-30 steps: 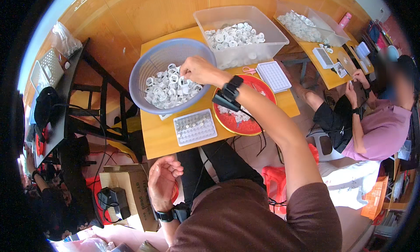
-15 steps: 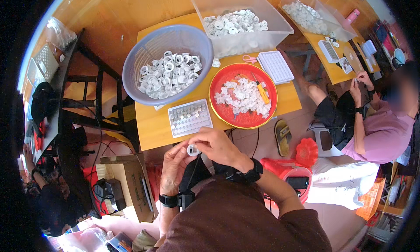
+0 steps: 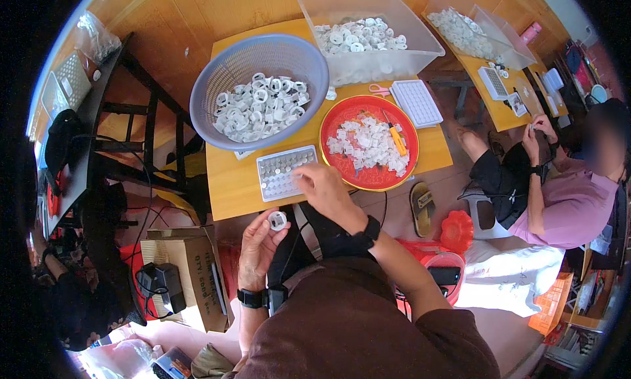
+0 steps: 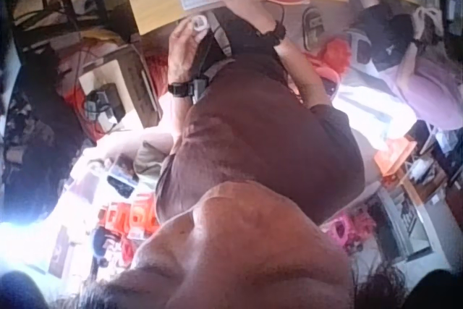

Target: Assembling small components into a circular frame.

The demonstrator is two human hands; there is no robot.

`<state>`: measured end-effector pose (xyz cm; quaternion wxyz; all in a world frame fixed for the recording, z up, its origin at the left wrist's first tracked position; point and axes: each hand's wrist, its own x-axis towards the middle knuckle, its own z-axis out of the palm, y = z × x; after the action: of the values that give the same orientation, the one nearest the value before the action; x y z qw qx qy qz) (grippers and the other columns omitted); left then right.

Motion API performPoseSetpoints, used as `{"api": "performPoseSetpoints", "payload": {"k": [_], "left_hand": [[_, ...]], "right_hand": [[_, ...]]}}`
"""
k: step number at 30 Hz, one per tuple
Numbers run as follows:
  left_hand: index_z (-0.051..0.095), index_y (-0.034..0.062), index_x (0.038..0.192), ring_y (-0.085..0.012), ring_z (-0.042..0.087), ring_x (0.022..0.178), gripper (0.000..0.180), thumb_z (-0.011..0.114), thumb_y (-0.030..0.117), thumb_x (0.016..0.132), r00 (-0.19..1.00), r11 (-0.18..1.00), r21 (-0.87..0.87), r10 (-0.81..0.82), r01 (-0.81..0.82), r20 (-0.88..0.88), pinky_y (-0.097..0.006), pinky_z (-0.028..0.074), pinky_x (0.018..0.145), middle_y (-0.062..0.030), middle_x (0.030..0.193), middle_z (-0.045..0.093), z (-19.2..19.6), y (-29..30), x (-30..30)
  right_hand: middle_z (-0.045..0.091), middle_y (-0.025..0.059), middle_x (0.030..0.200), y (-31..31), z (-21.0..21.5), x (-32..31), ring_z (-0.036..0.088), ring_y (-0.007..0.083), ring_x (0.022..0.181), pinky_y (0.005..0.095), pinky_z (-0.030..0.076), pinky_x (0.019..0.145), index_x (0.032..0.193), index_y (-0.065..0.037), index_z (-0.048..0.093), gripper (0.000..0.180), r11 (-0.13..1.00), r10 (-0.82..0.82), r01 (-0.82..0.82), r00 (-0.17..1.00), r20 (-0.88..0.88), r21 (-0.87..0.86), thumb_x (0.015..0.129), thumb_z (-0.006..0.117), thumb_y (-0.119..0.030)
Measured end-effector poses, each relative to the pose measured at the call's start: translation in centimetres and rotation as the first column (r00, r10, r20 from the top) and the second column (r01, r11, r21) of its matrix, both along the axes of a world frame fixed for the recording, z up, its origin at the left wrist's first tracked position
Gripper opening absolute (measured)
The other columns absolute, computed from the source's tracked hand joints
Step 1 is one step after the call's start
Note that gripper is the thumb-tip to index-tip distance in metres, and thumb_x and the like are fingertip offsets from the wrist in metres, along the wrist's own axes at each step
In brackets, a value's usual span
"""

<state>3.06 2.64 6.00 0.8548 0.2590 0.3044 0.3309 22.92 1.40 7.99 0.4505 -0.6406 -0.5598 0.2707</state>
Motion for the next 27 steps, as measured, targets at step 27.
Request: {"api": "performPoseSetpoints", "payload": {"k": [27], "left_hand": [[0.055,-0.0013,0.115,-0.0171,0.062,0.085,0.029,0.053,0.014,0.090,0.998,1.000,0.009,-0.013,0.013,0.060,-0.026,0.053,0.074,-0.0111,0.104,0.061,1.6,0.8,2.0]], "right_hand": [[0.056,0.0062,0.073,-2.9,3.1,-2.3,0.054,0.0130,0.057,0.0232,0.042,0.051,0.084,-0.001,0.060,0.011,0.978,0.031,0.007,0.983,-0.180,0.209,0.074,0.059,0.004]]}}
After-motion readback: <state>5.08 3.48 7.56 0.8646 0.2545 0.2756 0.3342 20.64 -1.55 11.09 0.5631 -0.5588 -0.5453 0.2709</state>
